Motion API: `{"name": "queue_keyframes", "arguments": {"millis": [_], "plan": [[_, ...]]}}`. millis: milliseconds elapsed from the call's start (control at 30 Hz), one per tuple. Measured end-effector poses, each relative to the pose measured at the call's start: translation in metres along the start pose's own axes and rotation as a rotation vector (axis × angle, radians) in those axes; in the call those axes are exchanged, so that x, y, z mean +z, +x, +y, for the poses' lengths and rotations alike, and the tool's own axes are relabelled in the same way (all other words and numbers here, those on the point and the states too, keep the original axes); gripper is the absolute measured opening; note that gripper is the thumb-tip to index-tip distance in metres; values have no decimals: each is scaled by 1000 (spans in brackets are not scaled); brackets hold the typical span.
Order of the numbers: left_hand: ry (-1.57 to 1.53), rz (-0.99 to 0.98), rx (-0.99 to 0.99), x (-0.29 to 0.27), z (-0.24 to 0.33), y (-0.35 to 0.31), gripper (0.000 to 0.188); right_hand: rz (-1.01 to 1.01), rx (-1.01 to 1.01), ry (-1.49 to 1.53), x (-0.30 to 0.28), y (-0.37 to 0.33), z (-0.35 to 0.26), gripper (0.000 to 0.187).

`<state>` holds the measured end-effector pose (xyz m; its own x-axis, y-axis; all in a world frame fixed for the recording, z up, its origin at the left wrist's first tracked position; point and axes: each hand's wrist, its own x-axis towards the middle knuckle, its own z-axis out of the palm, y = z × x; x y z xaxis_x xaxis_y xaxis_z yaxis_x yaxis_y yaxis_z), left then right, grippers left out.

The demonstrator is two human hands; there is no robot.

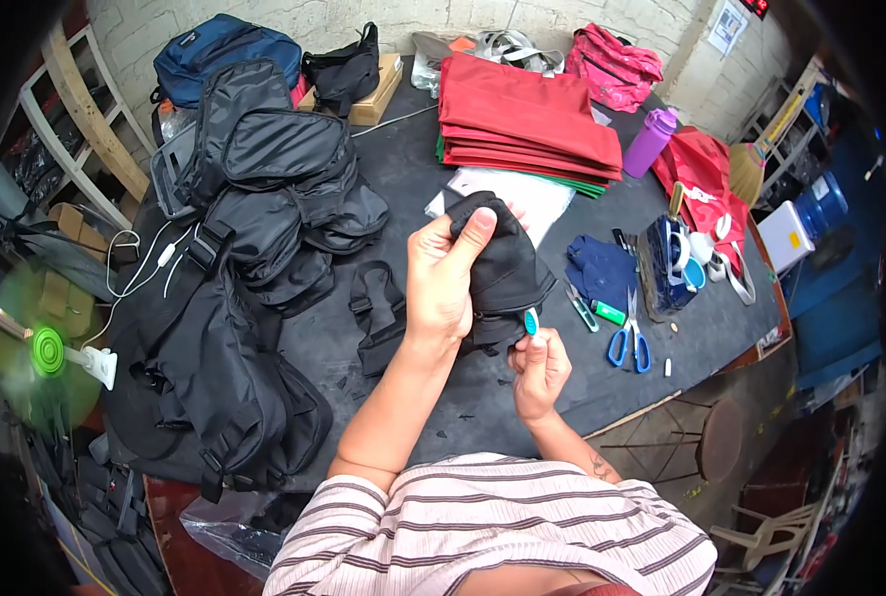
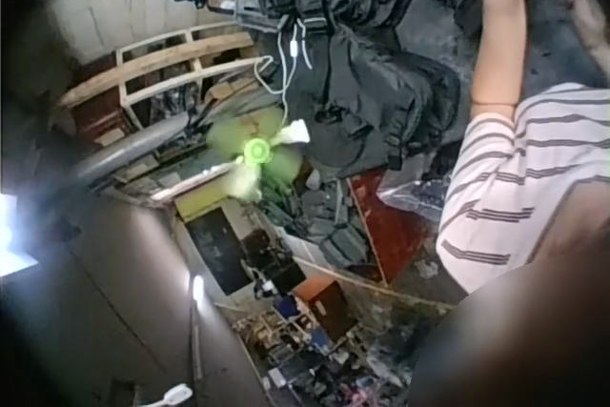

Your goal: Inspecting black waist bags and trimming loose threads using scissors and a lighter.

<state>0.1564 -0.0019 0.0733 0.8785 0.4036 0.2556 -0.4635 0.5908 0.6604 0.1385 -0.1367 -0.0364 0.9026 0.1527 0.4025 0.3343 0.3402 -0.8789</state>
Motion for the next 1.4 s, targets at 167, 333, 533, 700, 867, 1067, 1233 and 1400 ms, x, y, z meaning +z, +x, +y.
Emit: {"name": "queue_keyframes", "arguments": {"millis": [167,333,533,700,867,1067,1233,1400], "plan": [[49,-49,13,-2,-7,-2,24,-218,585,731,7,13,-44,24],[102,-95,16,-14,-9,1,26,-482,1064,1351,-2,29,-48,20],[72,86,46,-13,-16,-1,16,-247,426,398,1,31,-53,28],[-142,26,-11,-11,5,11,19,-241,-147,-560,-12,26,-39,18],[-127,119,54,10,5,9,4,-60,-188,-523,-2,12,-27,14],[-78,57,110,4,-9,10,13,-29,27,-118,8,2,-13,22],[-6,-49,2,1,-15,4,24,-106,388,421,16,16,-42,25],[-115,-71,-67,-5,-9,7,23,-506,1136,1665,-2,36,-50,25]]}}
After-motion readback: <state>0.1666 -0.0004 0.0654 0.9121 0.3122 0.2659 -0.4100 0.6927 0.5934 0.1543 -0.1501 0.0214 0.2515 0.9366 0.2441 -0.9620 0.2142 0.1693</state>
